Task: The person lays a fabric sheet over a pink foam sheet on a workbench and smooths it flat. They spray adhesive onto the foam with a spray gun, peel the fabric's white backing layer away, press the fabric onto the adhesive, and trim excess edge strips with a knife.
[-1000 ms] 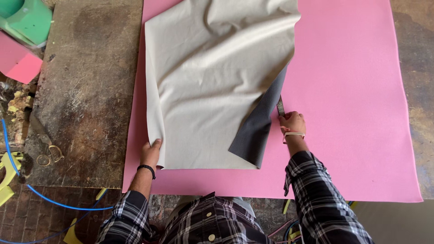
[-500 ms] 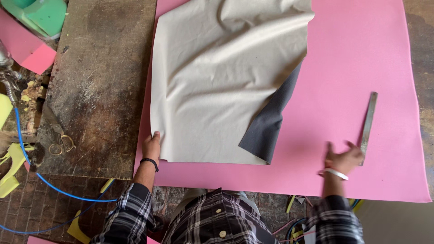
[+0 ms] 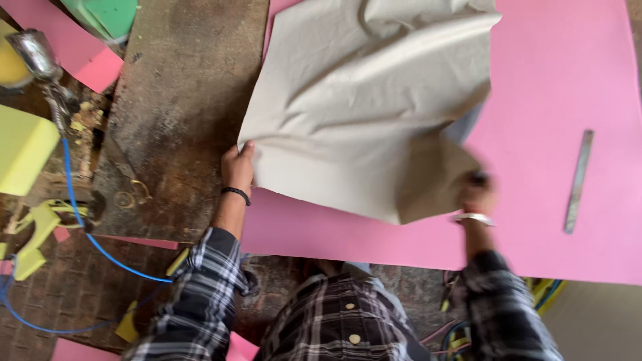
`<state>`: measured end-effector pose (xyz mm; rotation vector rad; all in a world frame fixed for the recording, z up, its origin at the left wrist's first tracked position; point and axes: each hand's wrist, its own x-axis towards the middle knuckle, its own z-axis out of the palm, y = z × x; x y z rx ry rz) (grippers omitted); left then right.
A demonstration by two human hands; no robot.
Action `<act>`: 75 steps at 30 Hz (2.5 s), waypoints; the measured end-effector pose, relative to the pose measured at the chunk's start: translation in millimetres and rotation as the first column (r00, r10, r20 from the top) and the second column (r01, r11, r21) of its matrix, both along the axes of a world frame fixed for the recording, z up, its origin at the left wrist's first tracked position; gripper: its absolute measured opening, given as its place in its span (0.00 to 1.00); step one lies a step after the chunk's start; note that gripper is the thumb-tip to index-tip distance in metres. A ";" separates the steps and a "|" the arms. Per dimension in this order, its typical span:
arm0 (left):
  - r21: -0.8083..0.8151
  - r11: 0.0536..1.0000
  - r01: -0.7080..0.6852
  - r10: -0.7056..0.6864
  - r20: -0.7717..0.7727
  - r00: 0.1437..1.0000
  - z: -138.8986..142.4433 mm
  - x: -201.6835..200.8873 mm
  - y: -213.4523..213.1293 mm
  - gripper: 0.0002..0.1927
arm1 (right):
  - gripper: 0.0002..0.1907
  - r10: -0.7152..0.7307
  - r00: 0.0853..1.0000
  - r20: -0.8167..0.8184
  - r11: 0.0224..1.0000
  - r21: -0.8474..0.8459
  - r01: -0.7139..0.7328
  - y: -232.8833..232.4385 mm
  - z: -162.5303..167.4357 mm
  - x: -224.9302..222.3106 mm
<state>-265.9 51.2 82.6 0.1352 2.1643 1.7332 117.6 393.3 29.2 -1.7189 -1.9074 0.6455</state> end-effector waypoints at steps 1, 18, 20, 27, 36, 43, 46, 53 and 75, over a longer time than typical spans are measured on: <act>0.110 0.994 -0.018 0.016 0.013 1.000 9.5 -6.4 -8.0 0.20 | 0.13 0.006 0.956 -0.294 1.000 -0.023 -0.014 14.4 8.8 21.1; -0.258 0.963 0.080 -0.075 0.030 0.997 -137.1 38.6 -151.5 0.15 | 0.16 -0.400 0.754 -0.521 0.898 -0.387 0.209 -83.3 -25.1 109.6; -0.394 0.911 0.123 -0.149 -0.035 0.988 -142.2 38.2 -150.3 0.16 | 0.16 -0.425 0.789 -0.445 0.874 -0.429 0.229 -90.4 -31.5 110.3; -0.558 0.827 0.067 -0.131 -0.075 0.989 -143.2 38.0 -148.7 0.23 | 0.25 -0.490 0.728 -0.480 0.803 -0.573 0.162 -91.9 -20.3 108.7; -0.433 0.892 -0.132 -0.002 -0.296 0.955 -167.3 51.7 -152.7 0.17 | 0.24 -0.502 0.444 -0.742 0.857 -0.497 0.139 -110.2 -22.2 153.2; -0.408 0.882 -0.236 0.103 -0.321 0.941 -174.5 52.5 -153.5 0.14 | 0.35 -0.387 0.870 -0.305 0.890 -0.372 0.266 -111.8 -58.9 152.0; -0.314 0.918 -0.240 0.097 -0.409 0.907 -171.4 50.5 -161.5 0.13 | 0.34 -0.341 0.887 -0.311 0.907 -0.358 0.223 -113.0 -63.2 155.1; -0.492 0.860 -0.136 -0.071 -0.379 0.922 -171.6 52.3 -171.1 0.13 | 0.31 -0.437 0.854 -0.284 0.851 -0.437 0.290 -118.7 -60.9 148.1; -0.569 0.822 -0.023 -0.279 -0.438 0.854 -170.0 48.0 -176.2 0.14 | 0.23 -0.531 0.513 -0.674 0.831 -0.534 0.158 -113.3 -47.3 174.6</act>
